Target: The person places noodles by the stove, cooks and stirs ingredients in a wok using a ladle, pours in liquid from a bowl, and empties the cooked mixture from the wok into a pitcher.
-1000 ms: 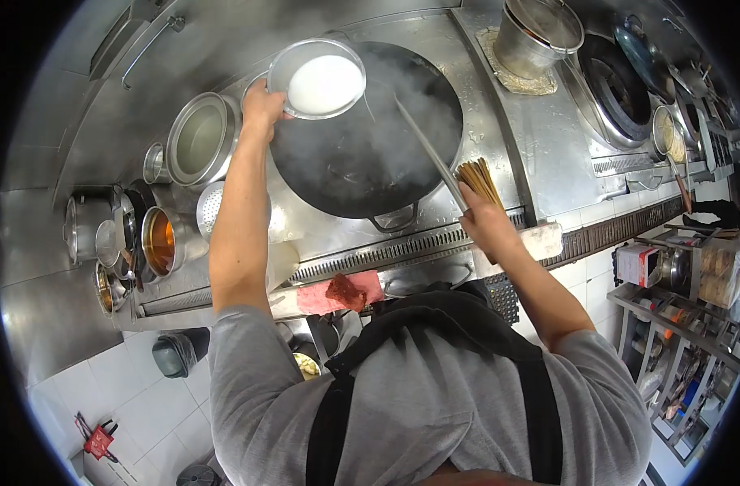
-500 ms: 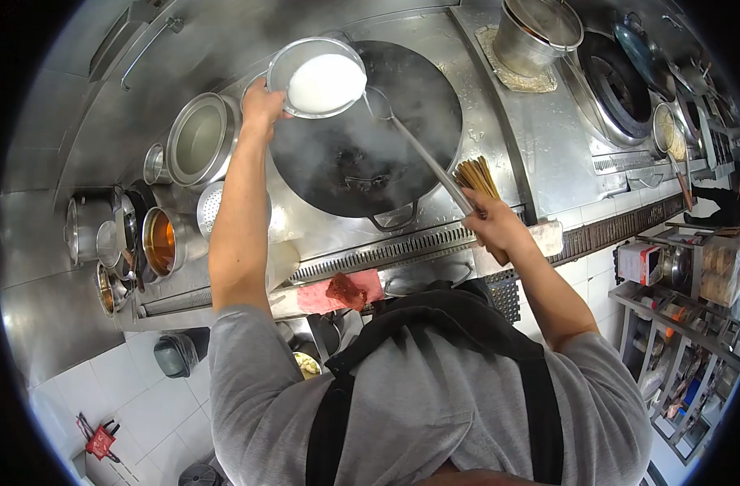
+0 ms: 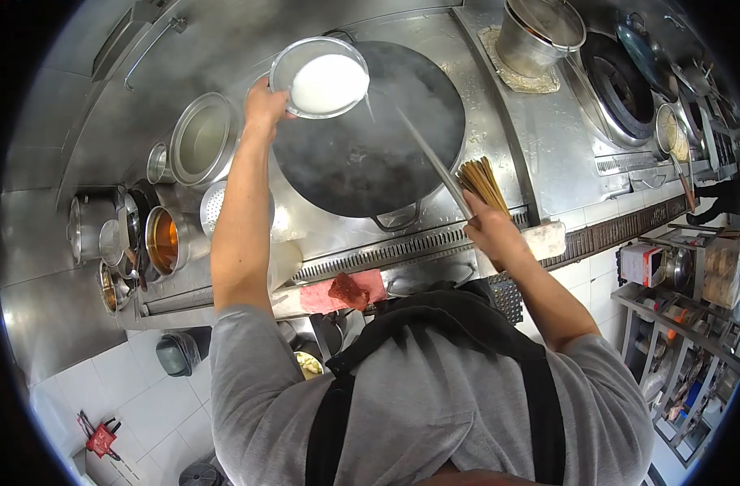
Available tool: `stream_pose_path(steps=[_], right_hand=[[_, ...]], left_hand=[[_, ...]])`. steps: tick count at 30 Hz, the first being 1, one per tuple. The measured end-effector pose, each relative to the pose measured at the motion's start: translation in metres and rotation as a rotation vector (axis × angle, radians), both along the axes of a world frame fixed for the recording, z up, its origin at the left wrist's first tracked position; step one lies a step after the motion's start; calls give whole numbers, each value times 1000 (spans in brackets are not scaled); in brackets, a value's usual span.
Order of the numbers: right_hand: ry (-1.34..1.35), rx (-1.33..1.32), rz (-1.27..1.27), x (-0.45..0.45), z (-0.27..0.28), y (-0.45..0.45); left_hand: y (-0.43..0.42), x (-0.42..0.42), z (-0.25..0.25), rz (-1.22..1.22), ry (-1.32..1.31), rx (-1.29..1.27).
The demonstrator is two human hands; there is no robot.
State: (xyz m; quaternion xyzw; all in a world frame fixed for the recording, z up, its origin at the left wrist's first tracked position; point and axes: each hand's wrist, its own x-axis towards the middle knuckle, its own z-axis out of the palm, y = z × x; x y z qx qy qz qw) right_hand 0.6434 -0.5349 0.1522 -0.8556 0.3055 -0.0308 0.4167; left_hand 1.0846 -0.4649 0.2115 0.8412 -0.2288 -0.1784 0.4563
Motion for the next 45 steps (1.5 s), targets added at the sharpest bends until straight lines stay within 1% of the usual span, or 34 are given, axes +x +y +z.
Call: stream_pose_path(steps=[1,2,4,5,8,9,10,12,13,14,16,17,18,20,21,22,23,24,26,27,28,30,32,33,34,35,36,37,38,40,41,42,44,45], right_hand=[[153,265,-81,1,13,-8],[155,265,-82,3,12,-10],[131,145,-83,8,13,-12],[31,-53,-41,6,-5,-5],[-38,-154,15,-4,-15,-1],[57,97,-15,-3,2,-7],[59,97,-15,0,10,-11],[146,319,-130,7,19,-13],[83,89,-60,9,7,-8],[81,87,-60,6,-8,-4],[-85,-226,-1,9,-9,6],[-19,-9,-8,-1,-3,1],[-17,-7,-6,1,9,-5],[164,511,-165,4,19,-18],[110,266,-92,5,7,-16],[109,264,-95,4,-10,-11],[-19,-80,-31,1,-28,-3],[-148,-424,34,4,-26,3],[-208,-418,55,-2,-14,0],[-24,18,-56,0,12,-7],[162,455,-167,2,26,-12],[138,442,-166,2,3,-10],[-183,-409,17,-1,-34,0],[-190,-461,19,-3,-34,3],[-191,-459,18,-2,-16,1],[-8,-41,-61,-2,16,-3],[174,376,-140,-2,34,-7],[177,497,-191,-2,28,-13],[179,496,-195,-5,11,-11],[-180,-304,14,-7,-34,-5],[-179,-478,19,-7,-42,1],[-181,-477,20,-6,-33,1],[78,207,-82,-7,11,-2],[210,483,-193,1,33,-9]], left_hand=[[-1,0,0,6,30,4],[0,-1,1,5,32,4],[1,-3,7,-49,48,11],[0,-4,7,-51,46,9],[0,-3,2,2,22,-5],[0,-1,1,9,22,-13],[0,-1,0,16,23,-21],[0,-2,0,4,33,-29],[0,-2,2,-6,39,-38],[0,-4,4,-6,37,-40],[1,-8,7,-15,18,-38],[2,-9,8,-13,19,-32],[1,-11,9,14,11,-20],[1,-11,8,41,6,-11],[1,-10,8,28,-2,-7],[1,-9,8,14,-12,-5],[0,-8,7,12,-15,-7],[-1,-8,7,14,-9,-10],[1,-7,6,16,-1,-8],[1,-11,11,12,-3,-4],[0,-13,12,7,-3,2],[-1,-11,10,1,-7,-2],[-2,-6,5,-2,-18,-8],[-2,-2,0,-9,1,-33],[-1,0,-2,-16,22,-55],[0,1,-2,-18,24,-51],[-1,1,-1,-8,24,-26],[-2,0,0,1,24,-2],[-3,-3,1,-2,27,-2],[-2,-11,8,-2,-4,-15],[-3,-9,7,-1,-7,-18],[-4,-7,2,25,-18,-23],[-2,-6,0,50,-24,-25],[-2,-5,3,26,-4,-3]])
